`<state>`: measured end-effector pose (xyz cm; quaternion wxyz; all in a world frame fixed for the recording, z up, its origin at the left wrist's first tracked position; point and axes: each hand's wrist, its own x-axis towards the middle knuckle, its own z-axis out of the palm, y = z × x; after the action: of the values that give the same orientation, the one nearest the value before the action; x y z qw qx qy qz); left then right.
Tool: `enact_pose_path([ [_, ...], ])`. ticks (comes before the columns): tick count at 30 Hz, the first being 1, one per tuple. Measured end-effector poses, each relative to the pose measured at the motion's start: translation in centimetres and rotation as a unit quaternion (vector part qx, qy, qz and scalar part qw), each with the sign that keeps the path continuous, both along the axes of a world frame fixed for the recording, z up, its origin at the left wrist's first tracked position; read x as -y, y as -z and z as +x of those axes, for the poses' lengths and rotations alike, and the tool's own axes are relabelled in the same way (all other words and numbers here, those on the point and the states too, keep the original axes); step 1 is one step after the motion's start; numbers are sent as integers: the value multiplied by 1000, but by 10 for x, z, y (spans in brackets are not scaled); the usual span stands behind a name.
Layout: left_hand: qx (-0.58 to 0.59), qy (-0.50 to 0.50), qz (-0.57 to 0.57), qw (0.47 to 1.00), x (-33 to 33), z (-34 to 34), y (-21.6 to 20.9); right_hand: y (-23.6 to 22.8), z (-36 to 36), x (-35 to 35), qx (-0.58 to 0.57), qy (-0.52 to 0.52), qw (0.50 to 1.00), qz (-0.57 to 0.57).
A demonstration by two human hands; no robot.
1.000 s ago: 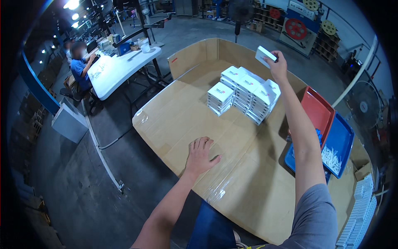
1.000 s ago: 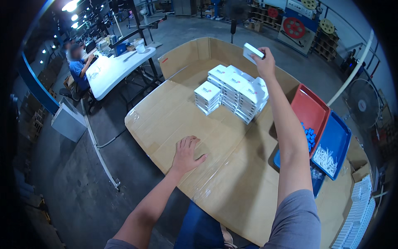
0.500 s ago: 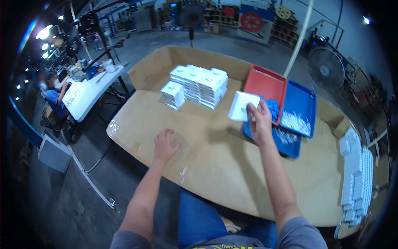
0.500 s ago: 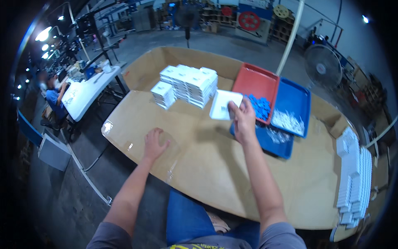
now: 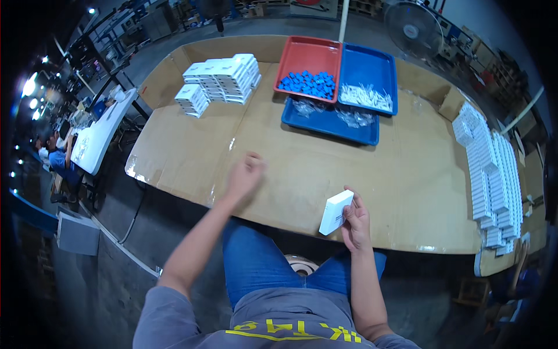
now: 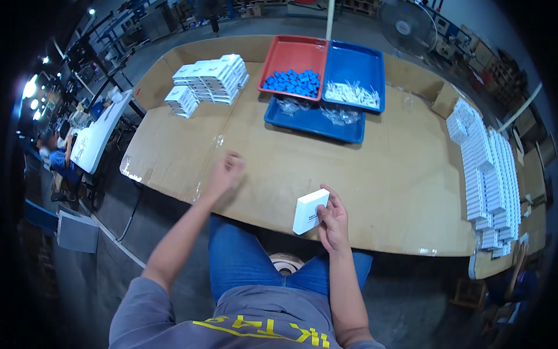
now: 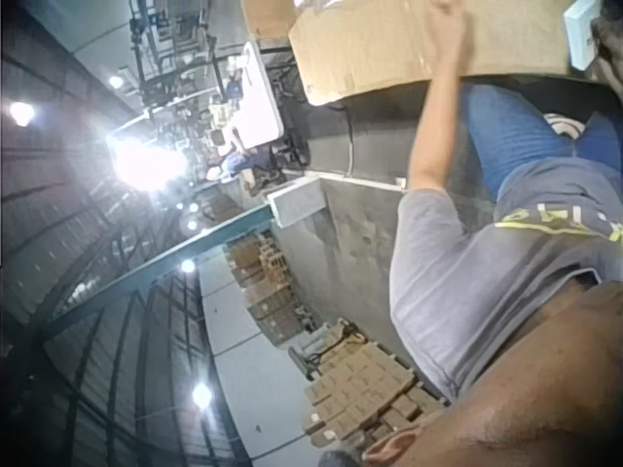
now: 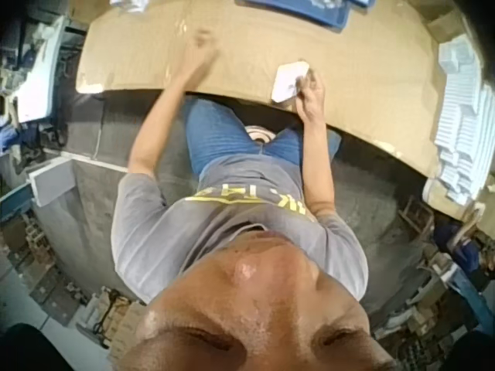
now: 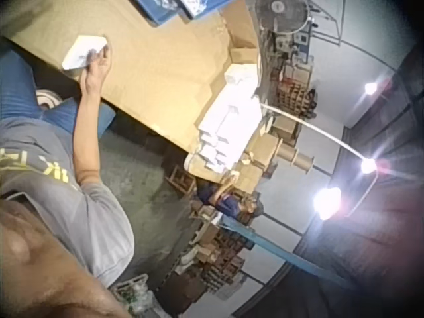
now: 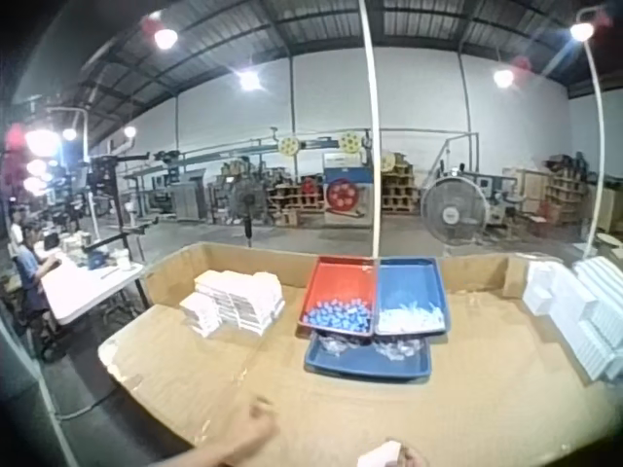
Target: Manually assemble and package components into boxes at a factory workstation.
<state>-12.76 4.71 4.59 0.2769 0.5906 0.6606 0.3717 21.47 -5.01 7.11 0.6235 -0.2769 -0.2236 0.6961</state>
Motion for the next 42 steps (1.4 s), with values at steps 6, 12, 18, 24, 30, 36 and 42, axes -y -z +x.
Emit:
enact_pose_path([
  [6,382,272,-387,794,99,149,-65,-11,23,21,193,-94,974,76],
  [12,584,181,-332,719,133,171,-53,-28,16,40,473,-7,851,228],
  [18,577,126,-342,731,159,184,-53,-19,3,55,512,30,799,313],
  [24,576,106,-339,736,168,183,-62,-5,-5,59,543,71,755,362],
  [30,597,98,-309,734,177,183,-60,4,-19,59,523,93,760,374],
  [36,603,79,-276,745,180,181,-58,8,-29,57,525,101,748,392],
  [42,596,75,-260,756,183,187,-50,16,-27,57,537,109,728,412],
])
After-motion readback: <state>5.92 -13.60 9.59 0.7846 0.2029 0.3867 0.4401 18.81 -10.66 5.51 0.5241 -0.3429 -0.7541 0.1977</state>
